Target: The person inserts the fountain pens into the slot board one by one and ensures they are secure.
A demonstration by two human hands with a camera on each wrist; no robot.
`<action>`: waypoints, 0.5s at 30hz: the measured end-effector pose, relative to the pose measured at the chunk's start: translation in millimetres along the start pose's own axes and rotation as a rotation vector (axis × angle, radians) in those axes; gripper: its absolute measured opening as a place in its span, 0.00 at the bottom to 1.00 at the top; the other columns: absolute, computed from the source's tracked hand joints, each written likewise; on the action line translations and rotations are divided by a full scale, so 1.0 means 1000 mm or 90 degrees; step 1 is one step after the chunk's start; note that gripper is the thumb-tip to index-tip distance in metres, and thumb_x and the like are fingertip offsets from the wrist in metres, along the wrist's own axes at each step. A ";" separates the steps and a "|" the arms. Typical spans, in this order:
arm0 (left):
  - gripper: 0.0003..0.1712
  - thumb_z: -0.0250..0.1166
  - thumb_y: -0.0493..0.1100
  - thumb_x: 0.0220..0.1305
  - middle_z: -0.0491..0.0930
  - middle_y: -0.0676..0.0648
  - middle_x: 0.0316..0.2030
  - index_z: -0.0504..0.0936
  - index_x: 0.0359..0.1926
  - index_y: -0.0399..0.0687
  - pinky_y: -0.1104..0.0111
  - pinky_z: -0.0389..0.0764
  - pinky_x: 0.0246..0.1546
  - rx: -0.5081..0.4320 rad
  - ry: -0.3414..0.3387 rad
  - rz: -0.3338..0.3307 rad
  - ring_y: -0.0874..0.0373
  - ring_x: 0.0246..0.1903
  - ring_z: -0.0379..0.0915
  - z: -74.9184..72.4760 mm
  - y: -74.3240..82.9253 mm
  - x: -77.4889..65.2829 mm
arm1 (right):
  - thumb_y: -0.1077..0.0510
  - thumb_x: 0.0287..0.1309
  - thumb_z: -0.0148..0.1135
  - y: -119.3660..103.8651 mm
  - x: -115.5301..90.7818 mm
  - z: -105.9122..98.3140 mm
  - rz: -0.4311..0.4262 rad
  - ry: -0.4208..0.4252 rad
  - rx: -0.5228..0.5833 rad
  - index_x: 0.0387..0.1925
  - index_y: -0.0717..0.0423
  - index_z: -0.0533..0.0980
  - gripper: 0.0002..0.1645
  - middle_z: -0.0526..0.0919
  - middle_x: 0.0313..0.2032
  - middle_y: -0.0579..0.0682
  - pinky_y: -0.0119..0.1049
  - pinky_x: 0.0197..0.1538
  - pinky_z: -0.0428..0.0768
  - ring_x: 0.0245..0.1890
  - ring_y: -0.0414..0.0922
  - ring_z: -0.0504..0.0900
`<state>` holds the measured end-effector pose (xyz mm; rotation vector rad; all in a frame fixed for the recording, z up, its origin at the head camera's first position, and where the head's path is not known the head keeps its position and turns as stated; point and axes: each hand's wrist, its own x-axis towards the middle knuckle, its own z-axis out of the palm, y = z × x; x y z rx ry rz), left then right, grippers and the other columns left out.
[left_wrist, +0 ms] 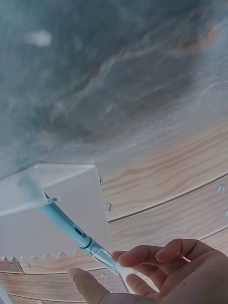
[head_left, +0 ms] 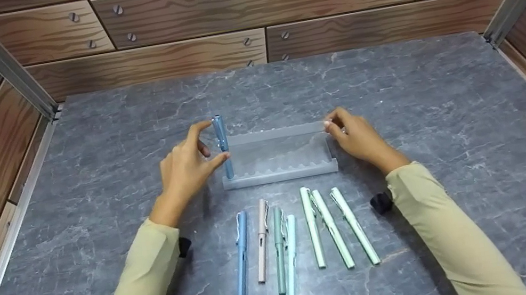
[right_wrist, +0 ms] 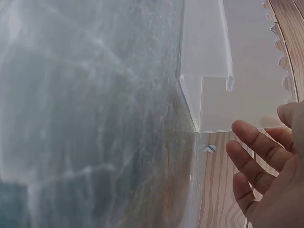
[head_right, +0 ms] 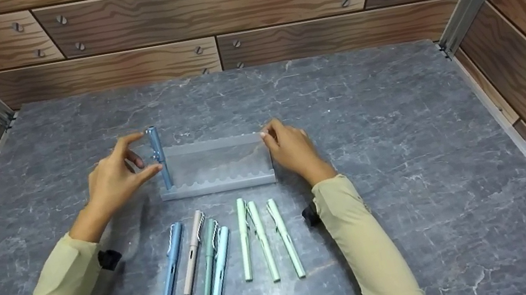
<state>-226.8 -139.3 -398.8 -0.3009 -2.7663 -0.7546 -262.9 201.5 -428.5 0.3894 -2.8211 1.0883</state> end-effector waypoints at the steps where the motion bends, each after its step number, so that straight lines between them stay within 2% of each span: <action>1: 0.39 0.70 0.60 0.54 0.83 0.50 0.29 0.68 0.65 0.60 0.69 0.59 0.15 0.000 -0.003 0.001 0.59 0.15 0.63 0.000 0.000 -0.002 | 0.56 0.71 0.49 0.000 0.000 0.000 -0.003 0.000 -0.001 0.46 0.63 0.72 0.13 0.84 0.40 0.60 0.48 0.47 0.76 0.40 0.55 0.81; 7: 0.39 0.72 0.58 0.52 0.83 0.50 0.29 0.69 0.64 0.58 0.69 0.59 0.16 -0.017 -0.013 0.003 0.60 0.15 0.62 0.000 -0.003 -0.012 | 0.56 0.71 0.49 0.000 0.001 -0.001 -0.003 -0.002 0.000 0.46 0.64 0.72 0.13 0.83 0.40 0.61 0.48 0.47 0.76 0.40 0.55 0.80; 15: 0.39 0.74 0.58 0.49 0.82 0.53 0.30 0.71 0.62 0.57 0.69 0.66 0.19 -0.057 -0.048 0.001 0.61 0.19 0.69 0.005 -0.003 -0.029 | 0.55 0.71 0.48 0.001 0.002 -0.002 0.011 -0.021 -0.004 0.47 0.63 0.71 0.14 0.83 0.41 0.61 0.51 0.50 0.76 0.42 0.56 0.80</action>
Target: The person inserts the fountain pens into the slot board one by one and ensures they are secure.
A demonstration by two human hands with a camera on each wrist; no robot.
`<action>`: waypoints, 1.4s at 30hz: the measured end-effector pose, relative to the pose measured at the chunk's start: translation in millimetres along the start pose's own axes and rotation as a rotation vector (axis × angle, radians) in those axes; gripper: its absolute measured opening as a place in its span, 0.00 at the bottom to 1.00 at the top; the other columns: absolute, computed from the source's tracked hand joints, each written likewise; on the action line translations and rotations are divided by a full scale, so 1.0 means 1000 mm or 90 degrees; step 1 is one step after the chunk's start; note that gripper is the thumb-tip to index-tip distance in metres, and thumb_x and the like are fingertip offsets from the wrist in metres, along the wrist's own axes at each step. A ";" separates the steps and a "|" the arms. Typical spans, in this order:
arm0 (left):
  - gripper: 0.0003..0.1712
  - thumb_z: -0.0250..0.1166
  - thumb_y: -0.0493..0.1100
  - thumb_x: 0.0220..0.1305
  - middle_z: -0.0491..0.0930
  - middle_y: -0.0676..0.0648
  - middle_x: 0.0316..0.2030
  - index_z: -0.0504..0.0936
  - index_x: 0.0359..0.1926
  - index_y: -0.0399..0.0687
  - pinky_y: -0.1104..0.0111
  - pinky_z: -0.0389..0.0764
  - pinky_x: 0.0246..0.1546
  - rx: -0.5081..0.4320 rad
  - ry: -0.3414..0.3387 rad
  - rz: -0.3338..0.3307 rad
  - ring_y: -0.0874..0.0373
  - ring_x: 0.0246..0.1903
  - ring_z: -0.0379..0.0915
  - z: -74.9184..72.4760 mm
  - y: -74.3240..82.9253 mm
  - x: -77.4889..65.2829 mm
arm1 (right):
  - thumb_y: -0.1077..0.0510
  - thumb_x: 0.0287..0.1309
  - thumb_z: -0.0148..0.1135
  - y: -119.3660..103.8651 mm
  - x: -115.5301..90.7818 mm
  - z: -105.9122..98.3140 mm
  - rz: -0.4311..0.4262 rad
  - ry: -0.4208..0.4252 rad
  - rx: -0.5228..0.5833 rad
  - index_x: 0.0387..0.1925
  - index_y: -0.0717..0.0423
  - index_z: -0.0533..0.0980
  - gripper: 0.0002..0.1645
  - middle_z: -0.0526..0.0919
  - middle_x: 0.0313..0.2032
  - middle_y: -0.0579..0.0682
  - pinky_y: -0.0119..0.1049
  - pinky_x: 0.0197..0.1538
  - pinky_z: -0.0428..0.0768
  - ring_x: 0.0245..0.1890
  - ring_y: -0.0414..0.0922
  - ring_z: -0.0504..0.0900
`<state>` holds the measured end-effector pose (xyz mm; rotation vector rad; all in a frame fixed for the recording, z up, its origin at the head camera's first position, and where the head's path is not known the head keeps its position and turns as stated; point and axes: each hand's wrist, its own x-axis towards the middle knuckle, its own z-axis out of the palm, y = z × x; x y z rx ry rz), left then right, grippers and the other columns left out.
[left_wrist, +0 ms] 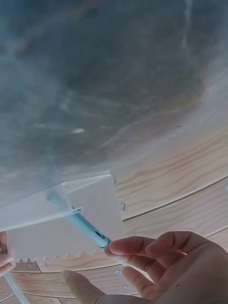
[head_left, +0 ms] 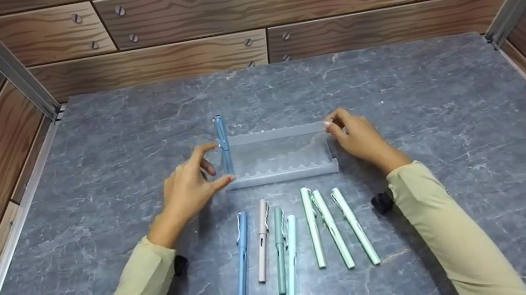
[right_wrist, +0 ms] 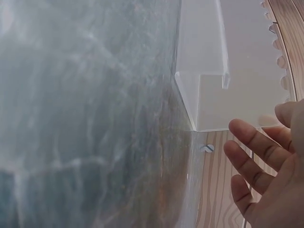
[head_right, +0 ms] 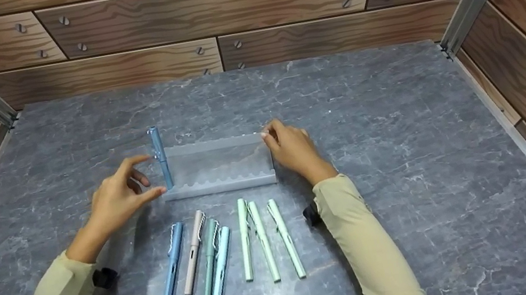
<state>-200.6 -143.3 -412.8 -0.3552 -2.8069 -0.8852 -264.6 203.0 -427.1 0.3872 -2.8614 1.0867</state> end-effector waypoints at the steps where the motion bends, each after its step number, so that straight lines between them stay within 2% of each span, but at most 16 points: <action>1: 0.39 0.75 0.58 0.49 0.82 0.54 0.30 0.72 0.62 0.57 0.69 0.67 0.19 -0.003 -0.006 0.002 0.61 0.20 0.71 0.000 0.000 -0.002 | 0.55 0.71 0.48 0.000 0.000 0.000 0.002 -0.001 -0.002 0.47 0.63 0.71 0.14 0.83 0.41 0.61 0.51 0.50 0.76 0.42 0.56 0.80; 5: 0.39 0.75 0.57 0.48 0.83 0.54 0.32 0.72 0.61 0.57 0.66 0.73 0.22 -0.008 -0.034 0.013 0.59 0.26 0.77 0.000 0.001 -0.010 | 0.55 0.71 0.48 0.000 0.000 0.001 0.003 0.003 -0.005 0.47 0.62 0.71 0.14 0.83 0.41 0.61 0.51 0.51 0.75 0.43 0.57 0.80; 9: 0.38 0.75 0.57 0.49 0.84 0.54 0.35 0.72 0.61 0.56 0.63 0.78 0.29 -0.019 -0.076 0.004 0.57 0.32 0.81 -0.001 0.003 -0.017 | 0.55 0.71 0.48 0.001 0.000 0.001 -0.002 0.010 -0.004 0.46 0.62 0.72 0.14 0.83 0.40 0.60 0.51 0.51 0.75 0.43 0.57 0.80; 15: 0.38 0.75 0.57 0.49 0.85 0.54 0.38 0.73 0.61 0.57 0.64 0.78 0.30 -0.033 -0.131 -0.008 0.58 0.33 0.82 0.001 0.002 -0.028 | 0.55 0.72 0.48 0.001 0.001 0.001 -0.005 0.003 0.001 0.47 0.62 0.71 0.14 0.83 0.41 0.61 0.52 0.51 0.75 0.44 0.56 0.80; 21: 0.39 0.75 0.56 0.48 0.85 0.53 0.38 0.73 0.61 0.57 0.65 0.77 0.30 -0.052 -0.161 -0.012 0.60 0.31 0.81 0.001 0.001 -0.036 | 0.56 0.71 0.49 0.000 0.001 0.002 -0.007 0.010 0.004 0.46 0.62 0.72 0.13 0.83 0.40 0.60 0.51 0.49 0.75 0.42 0.56 0.80; 28: 0.38 0.75 0.58 0.47 0.85 0.55 0.39 0.73 0.60 0.58 0.65 0.76 0.31 -0.044 -0.210 -0.027 0.64 0.31 0.79 0.001 0.004 -0.042 | 0.55 0.71 0.48 0.001 0.001 0.001 0.004 0.007 0.002 0.46 0.62 0.71 0.13 0.83 0.40 0.60 0.50 0.50 0.75 0.42 0.56 0.79; 34: 0.39 0.75 0.60 0.45 0.84 0.56 0.39 0.74 0.60 0.59 0.63 0.77 0.33 -0.025 -0.250 -0.023 0.63 0.31 0.78 0.002 0.005 -0.044 | 0.56 0.71 0.48 0.001 0.001 0.001 -0.003 0.012 0.007 0.46 0.63 0.71 0.13 0.83 0.40 0.61 0.49 0.48 0.76 0.41 0.56 0.80; 42: 0.38 0.76 0.60 0.44 0.82 0.58 0.34 0.75 0.57 0.59 0.60 0.76 0.39 -0.016 -0.298 -0.036 0.64 0.31 0.76 0.004 0.003 -0.044 | 0.58 0.71 0.49 0.003 0.002 0.001 -0.007 0.006 0.041 0.46 0.65 0.72 0.13 0.83 0.40 0.63 0.50 0.49 0.78 0.42 0.57 0.82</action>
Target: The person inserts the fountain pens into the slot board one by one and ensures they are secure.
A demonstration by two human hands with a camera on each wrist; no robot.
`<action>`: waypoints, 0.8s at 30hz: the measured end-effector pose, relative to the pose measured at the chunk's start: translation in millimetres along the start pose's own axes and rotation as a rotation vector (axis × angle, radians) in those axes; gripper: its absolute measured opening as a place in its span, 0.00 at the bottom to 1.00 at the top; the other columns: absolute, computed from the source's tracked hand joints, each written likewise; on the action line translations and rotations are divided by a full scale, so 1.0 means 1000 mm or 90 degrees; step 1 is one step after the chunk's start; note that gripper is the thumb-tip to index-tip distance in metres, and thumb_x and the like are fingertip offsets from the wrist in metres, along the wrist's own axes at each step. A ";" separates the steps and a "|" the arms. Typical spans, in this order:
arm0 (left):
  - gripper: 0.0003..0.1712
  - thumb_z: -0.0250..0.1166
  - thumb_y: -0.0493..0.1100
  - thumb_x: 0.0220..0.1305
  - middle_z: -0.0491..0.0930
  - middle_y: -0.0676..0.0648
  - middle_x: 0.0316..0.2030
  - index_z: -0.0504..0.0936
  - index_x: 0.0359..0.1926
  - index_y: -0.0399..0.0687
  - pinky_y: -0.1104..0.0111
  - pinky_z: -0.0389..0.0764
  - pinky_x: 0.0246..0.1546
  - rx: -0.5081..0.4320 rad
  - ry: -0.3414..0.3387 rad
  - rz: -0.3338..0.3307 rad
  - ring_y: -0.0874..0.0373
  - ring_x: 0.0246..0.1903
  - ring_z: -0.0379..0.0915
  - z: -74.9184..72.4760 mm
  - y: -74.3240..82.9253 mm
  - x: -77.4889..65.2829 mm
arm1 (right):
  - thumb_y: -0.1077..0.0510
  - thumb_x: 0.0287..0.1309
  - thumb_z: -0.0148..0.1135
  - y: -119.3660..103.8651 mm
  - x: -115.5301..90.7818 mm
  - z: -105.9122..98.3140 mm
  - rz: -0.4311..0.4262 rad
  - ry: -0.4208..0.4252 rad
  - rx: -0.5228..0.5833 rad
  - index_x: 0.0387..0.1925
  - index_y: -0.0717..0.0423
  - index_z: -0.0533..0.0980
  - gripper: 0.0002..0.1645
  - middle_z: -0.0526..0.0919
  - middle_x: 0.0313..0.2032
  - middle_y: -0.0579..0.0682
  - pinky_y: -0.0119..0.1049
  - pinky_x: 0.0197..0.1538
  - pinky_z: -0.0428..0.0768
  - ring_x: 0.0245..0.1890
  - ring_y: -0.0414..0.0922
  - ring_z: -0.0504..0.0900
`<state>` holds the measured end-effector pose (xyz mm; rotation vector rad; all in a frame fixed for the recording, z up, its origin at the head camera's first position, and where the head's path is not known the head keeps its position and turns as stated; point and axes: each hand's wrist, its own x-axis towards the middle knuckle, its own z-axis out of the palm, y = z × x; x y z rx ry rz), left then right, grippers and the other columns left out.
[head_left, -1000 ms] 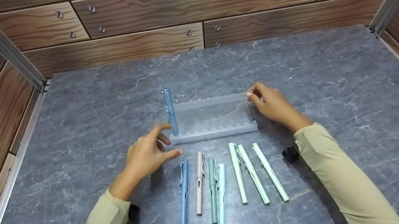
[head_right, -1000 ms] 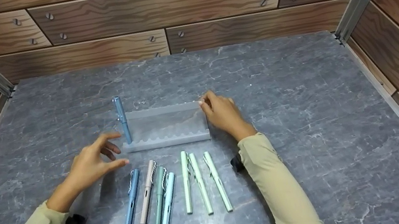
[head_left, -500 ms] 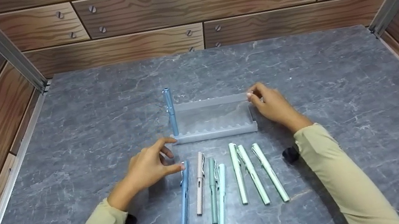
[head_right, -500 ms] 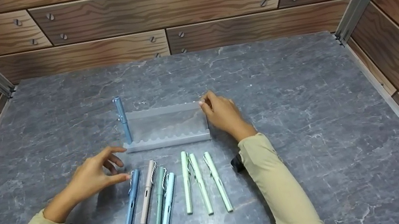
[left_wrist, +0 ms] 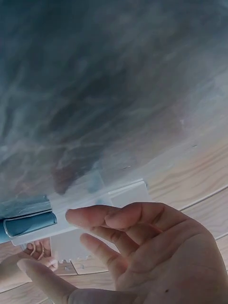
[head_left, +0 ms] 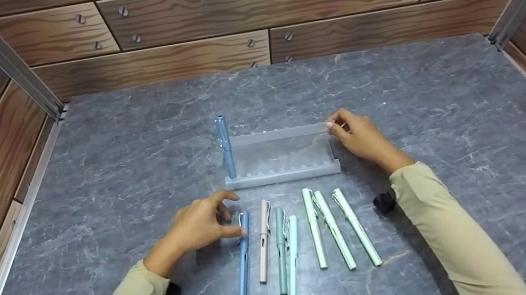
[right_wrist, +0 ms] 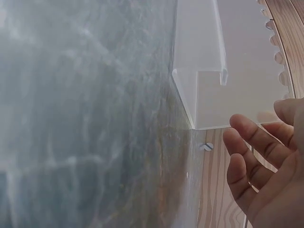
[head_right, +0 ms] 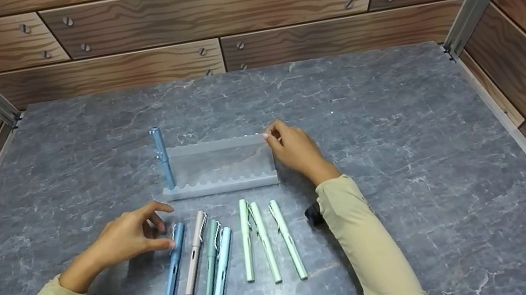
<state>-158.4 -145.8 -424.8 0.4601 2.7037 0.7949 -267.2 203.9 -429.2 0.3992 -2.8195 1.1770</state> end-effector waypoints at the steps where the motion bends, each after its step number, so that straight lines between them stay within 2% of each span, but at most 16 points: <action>1: 0.38 0.76 0.60 0.44 0.82 0.58 0.33 0.75 0.57 0.59 0.60 0.75 0.38 0.005 -0.006 0.000 0.64 0.31 0.75 0.000 0.000 0.000 | 0.58 0.71 0.49 0.000 0.000 0.000 -0.001 0.000 0.000 0.46 0.65 0.72 0.13 0.83 0.40 0.63 0.49 0.49 0.78 0.41 0.57 0.82; 7: 0.39 0.76 0.61 0.42 0.79 0.58 0.29 0.76 0.56 0.58 0.64 0.71 0.34 0.019 -0.031 0.007 0.64 0.28 0.72 0.003 0.000 0.004 | 0.58 0.71 0.50 0.002 0.001 0.000 -0.005 0.003 0.004 0.46 0.65 0.73 0.13 0.83 0.39 0.63 0.49 0.49 0.78 0.41 0.57 0.82; 13: 0.38 0.77 0.60 0.42 0.77 0.57 0.28 0.76 0.56 0.59 0.66 0.69 0.30 0.019 -0.053 -0.005 0.61 0.26 0.69 0.005 0.000 0.006 | 0.58 0.70 0.51 0.002 0.001 0.001 -0.008 0.007 0.010 0.45 0.65 0.73 0.13 0.83 0.40 0.63 0.50 0.50 0.78 0.42 0.57 0.82; 24: 0.34 0.77 0.59 0.42 0.75 0.56 0.27 0.78 0.51 0.56 0.67 0.68 0.28 0.030 -0.055 0.003 0.61 0.26 0.67 0.009 0.004 0.008 | 0.56 0.70 0.51 0.002 0.001 0.001 -0.007 0.012 -0.003 0.44 0.64 0.73 0.13 0.84 0.39 0.62 0.49 0.49 0.78 0.42 0.56 0.82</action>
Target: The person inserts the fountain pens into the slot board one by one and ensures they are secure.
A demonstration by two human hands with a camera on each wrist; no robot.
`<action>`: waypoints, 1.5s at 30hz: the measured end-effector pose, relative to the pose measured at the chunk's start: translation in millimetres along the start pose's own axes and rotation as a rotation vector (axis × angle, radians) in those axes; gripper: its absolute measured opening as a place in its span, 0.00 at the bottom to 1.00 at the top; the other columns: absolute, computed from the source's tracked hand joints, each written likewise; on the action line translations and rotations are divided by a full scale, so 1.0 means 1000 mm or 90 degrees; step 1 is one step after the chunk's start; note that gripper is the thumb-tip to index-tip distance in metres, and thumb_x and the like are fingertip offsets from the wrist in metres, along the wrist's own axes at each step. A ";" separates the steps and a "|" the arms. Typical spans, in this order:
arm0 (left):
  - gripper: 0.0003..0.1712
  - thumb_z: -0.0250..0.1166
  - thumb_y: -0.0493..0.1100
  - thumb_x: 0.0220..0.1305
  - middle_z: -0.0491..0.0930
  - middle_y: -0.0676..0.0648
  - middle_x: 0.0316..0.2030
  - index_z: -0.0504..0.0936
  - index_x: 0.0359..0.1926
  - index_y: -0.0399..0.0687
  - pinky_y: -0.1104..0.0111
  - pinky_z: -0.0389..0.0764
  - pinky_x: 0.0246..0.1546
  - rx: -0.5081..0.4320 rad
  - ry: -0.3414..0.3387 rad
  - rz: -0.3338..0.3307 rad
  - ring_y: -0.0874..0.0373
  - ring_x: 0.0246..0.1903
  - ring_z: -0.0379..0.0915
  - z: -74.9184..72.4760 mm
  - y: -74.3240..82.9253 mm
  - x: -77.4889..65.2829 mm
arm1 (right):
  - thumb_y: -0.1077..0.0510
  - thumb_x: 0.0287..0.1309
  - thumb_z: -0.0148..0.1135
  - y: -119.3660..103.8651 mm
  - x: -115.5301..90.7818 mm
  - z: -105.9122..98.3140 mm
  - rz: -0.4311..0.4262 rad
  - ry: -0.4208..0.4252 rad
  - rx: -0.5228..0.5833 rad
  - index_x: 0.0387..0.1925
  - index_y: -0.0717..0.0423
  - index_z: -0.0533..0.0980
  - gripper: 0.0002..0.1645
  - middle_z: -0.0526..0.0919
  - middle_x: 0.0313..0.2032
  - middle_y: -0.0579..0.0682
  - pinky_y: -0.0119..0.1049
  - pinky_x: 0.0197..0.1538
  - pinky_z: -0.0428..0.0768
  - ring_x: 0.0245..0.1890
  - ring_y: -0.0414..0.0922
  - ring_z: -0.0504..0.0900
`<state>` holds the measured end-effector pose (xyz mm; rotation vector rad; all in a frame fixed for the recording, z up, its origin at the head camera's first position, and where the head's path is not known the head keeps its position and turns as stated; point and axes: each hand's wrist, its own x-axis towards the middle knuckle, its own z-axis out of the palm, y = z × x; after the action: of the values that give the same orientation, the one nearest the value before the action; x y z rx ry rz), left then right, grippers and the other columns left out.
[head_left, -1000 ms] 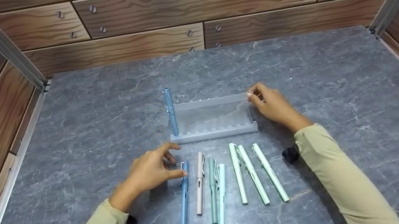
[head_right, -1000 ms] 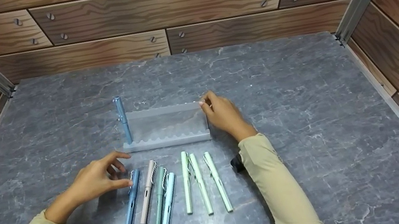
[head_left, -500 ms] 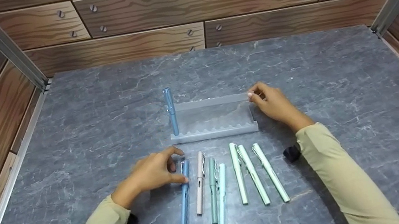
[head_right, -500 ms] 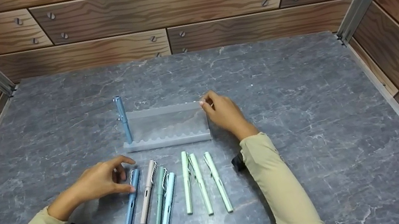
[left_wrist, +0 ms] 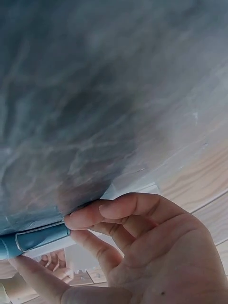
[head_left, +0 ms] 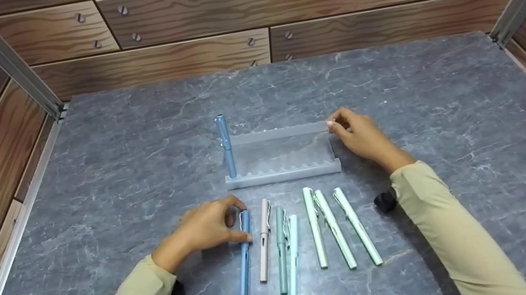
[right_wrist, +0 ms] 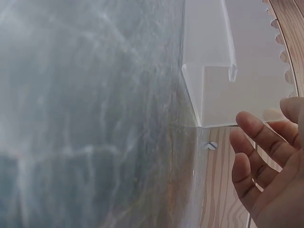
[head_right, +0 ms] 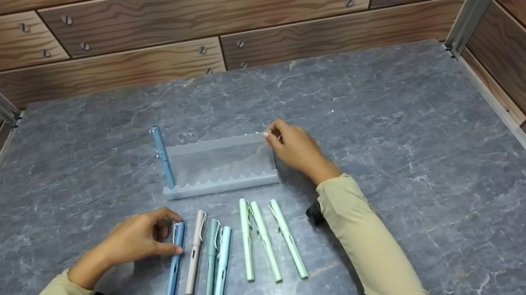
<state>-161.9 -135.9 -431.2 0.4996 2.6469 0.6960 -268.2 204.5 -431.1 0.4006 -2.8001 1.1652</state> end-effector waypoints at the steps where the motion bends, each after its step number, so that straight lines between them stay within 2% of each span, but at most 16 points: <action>1: 0.34 0.77 0.59 0.42 0.75 0.56 0.27 0.78 0.51 0.56 0.67 0.68 0.28 0.003 0.001 0.000 0.61 0.26 0.68 0.000 0.001 0.000 | 0.57 0.70 0.51 0.000 0.000 0.000 0.000 -0.001 -0.001 0.44 0.64 0.73 0.13 0.84 0.39 0.62 0.49 0.50 0.78 0.42 0.56 0.82; 5: 0.33 0.77 0.59 0.42 0.76 0.55 0.28 0.78 0.50 0.55 0.66 0.69 0.28 0.014 0.007 0.006 0.60 0.26 0.69 0.003 0.004 0.002 | 0.56 0.70 0.50 0.000 0.001 -0.002 0.000 -0.003 -0.007 0.45 0.63 0.73 0.13 0.84 0.39 0.61 0.49 0.51 0.78 0.42 0.55 0.82; 12: 0.33 0.77 0.59 0.42 0.76 0.55 0.25 0.78 0.49 0.53 0.66 0.69 0.26 0.020 0.030 0.028 0.60 0.24 0.69 0.007 0.009 0.002 | 0.56 0.71 0.50 -0.002 0.001 -0.001 0.000 -0.007 -0.013 0.45 0.62 0.73 0.13 0.84 0.39 0.60 0.42 0.46 0.74 0.40 0.52 0.81; 24: 0.35 0.78 0.59 0.41 0.73 0.54 0.22 0.78 0.51 0.54 0.66 0.67 0.24 0.006 0.019 -0.013 0.58 0.22 0.66 0.011 0.014 0.004 | 0.56 0.71 0.50 -0.001 0.001 0.000 0.001 -0.002 -0.016 0.45 0.62 0.73 0.13 0.84 0.38 0.59 0.42 0.45 0.75 0.40 0.52 0.81; 35: 0.33 0.79 0.52 0.41 0.72 0.53 0.22 0.76 0.49 0.54 0.67 0.66 0.23 -0.067 0.003 -0.034 0.59 0.21 0.65 0.012 0.014 0.006 | 0.56 0.71 0.50 -0.001 0.000 0.000 0.006 -0.003 -0.020 0.45 0.62 0.73 0.13 0.84 0.39 0.60 0.44 0.47 0.76 0.40 0.53 0.81; 45: 0.34 0.79 0.51 0.41 0.73 0.54 0.20 0.75 0.51 0.53 0.69 0.67 0.20 -0.123 0.005 -0.027 0.61 0.18 0.65 0.010 0.012 0.005 | 0.55 0.71 0.50 -0.001 0.001 0.000 0.012 -0.014 -0.007 0.46 0.62 0.73 0.14 0.84 0.40 0.61 0.47 0.49 0.77 0.41 0.54 0.81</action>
<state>-159.6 -119.7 -433.9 0.3863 2.5547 0.9313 -268.8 204.4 -430.2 0.3903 -2.8342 1.1546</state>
